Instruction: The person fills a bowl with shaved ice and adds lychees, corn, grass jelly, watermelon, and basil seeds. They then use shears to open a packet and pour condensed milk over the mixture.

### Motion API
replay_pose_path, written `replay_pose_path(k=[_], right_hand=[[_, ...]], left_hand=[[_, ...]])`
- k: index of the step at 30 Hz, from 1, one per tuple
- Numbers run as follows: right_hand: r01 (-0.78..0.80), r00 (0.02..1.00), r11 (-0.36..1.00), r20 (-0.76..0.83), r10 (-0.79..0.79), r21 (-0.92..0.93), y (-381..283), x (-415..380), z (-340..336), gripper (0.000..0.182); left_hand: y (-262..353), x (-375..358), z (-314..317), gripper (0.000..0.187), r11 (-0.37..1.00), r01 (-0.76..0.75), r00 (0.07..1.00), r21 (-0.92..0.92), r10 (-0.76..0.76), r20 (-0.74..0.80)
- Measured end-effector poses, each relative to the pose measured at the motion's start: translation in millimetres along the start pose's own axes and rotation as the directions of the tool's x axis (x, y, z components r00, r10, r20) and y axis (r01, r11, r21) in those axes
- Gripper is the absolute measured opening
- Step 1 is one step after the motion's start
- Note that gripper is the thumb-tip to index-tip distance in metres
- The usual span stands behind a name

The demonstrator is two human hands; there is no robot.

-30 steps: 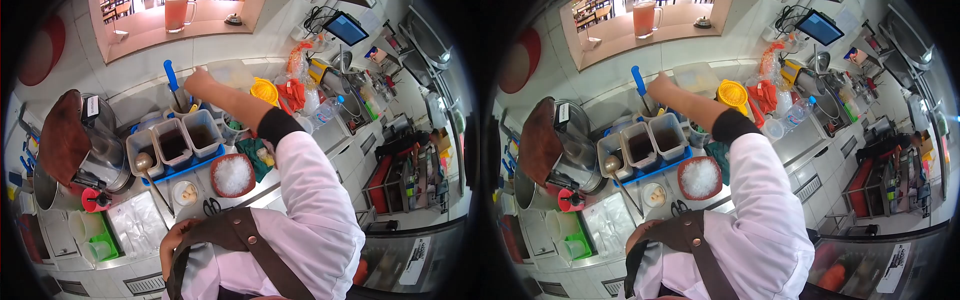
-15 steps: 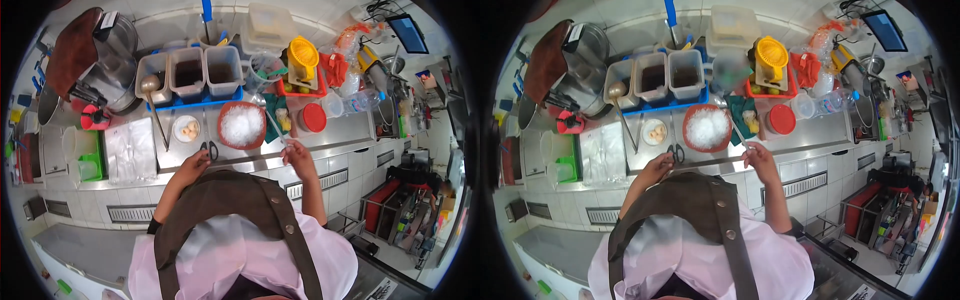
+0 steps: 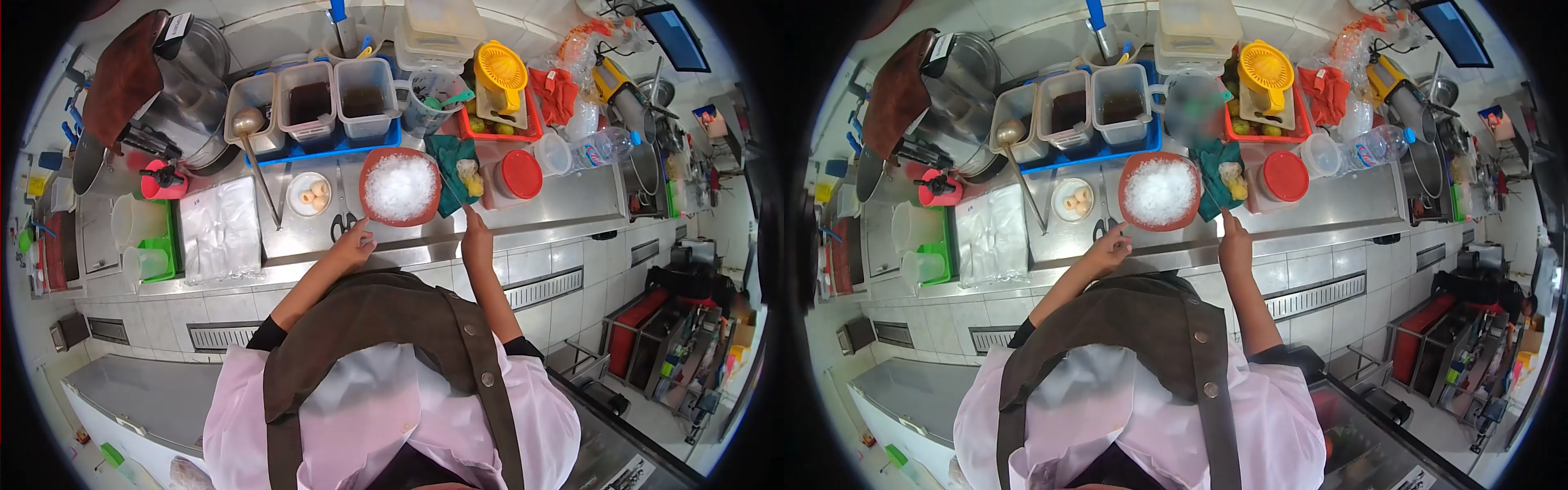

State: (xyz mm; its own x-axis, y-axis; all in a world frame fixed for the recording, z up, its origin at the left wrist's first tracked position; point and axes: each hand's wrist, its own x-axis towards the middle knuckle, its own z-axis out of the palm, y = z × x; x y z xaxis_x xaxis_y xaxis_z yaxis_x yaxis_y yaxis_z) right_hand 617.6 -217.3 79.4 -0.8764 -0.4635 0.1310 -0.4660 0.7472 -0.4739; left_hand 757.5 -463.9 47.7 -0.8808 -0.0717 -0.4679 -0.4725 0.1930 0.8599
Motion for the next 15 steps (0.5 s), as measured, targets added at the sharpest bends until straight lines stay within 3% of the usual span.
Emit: replay_pose_path(k=[4, 9, 15], right_hand=[[0.065, 0.994, 0.998, 0.082, -0.067, 0.024, 3, -4, 13, 0.061], [0.051, 0.987, 0.997, 0.148, -0.059, 0.052, -4, -16, 27, 0.065], [0.021, 0.999, 0.998, 0.045, -0.024, 0.064, -9, -17, 7, 0.063]], left_hand=[[-12, -2, 2, 0.071, 0.988, 0.086, 0.996, -0.129, -0.088, -0.009], [-16, 10, 3, 0.07, 0.928, 0.061, 0.998, -0.368, -0.049, 0.041], [16, 9, -5, 0.065, 0.877, 0.15, 0.988, -0.456, -0.114, 0.105]])
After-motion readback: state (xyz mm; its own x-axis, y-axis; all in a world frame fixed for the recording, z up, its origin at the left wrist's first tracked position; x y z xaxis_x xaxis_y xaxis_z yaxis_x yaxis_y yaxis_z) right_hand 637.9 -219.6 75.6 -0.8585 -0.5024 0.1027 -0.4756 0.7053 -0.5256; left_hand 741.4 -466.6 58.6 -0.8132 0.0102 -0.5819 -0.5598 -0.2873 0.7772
